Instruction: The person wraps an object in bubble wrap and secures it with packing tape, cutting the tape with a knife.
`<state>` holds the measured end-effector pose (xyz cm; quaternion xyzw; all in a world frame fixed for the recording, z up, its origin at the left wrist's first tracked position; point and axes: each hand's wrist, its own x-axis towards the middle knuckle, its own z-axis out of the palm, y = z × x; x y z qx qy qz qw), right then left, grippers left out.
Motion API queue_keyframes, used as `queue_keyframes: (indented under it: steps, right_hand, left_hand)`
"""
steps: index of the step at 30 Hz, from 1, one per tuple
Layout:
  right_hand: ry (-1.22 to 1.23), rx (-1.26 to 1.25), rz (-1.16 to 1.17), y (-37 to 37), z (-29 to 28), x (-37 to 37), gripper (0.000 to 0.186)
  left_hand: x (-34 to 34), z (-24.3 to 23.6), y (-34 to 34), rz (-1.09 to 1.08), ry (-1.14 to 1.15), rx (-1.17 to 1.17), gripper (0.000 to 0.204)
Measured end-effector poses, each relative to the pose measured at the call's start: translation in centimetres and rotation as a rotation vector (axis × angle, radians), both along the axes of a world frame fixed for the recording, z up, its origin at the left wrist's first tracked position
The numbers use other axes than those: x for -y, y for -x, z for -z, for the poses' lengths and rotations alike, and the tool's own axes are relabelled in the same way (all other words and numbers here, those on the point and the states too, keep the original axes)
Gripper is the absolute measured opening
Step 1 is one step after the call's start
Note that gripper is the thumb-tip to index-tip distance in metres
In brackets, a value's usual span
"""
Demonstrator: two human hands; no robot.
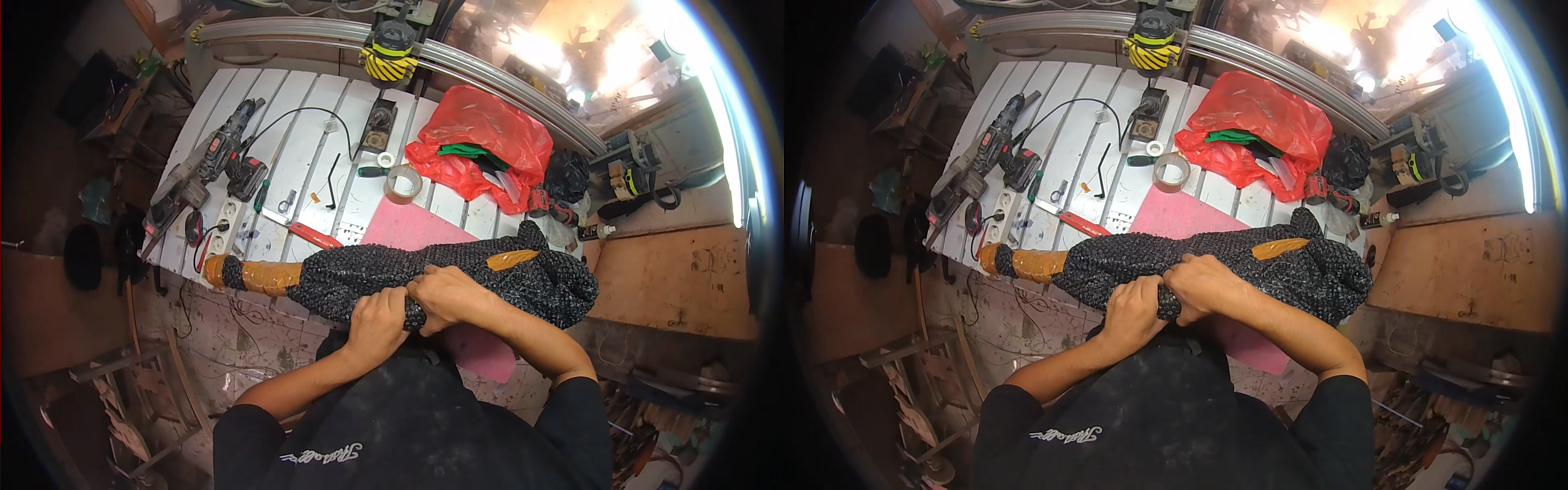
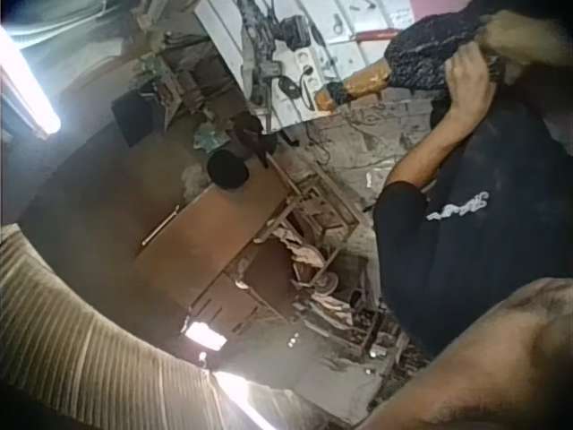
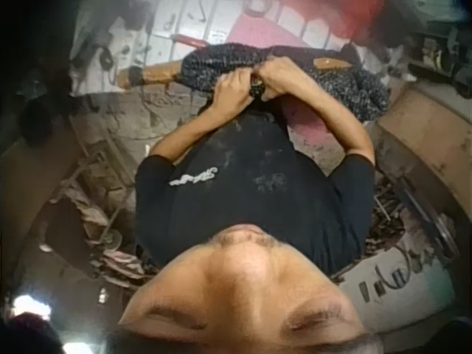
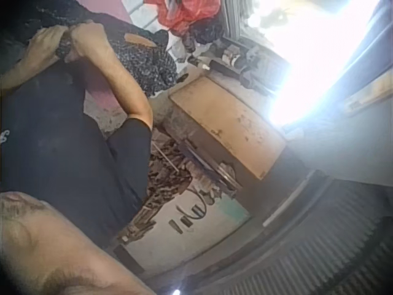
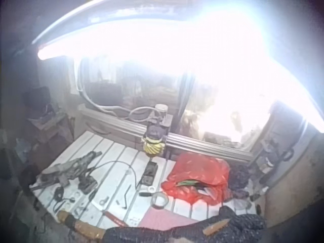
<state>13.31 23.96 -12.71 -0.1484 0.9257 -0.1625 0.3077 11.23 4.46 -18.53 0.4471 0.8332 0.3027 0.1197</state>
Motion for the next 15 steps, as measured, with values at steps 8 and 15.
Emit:
queue_keyframes:
  steps: [8, 15]
  right_hand:
    - [0.369, 0.455, 0.407, 10.7, 3.8, -6.8, 0.053]
    - [-0.217, -0.112, 0.687, 17.5, 15.8, -5.9, 0.051]
  left_hand:
    - [-1.4, -0.6, 2.7, 0.006, -0.132, 0.106, 0.039]
    - [-2.3, -2.0, 4.0, 0.013, 0.031, 0.200, 0.037]
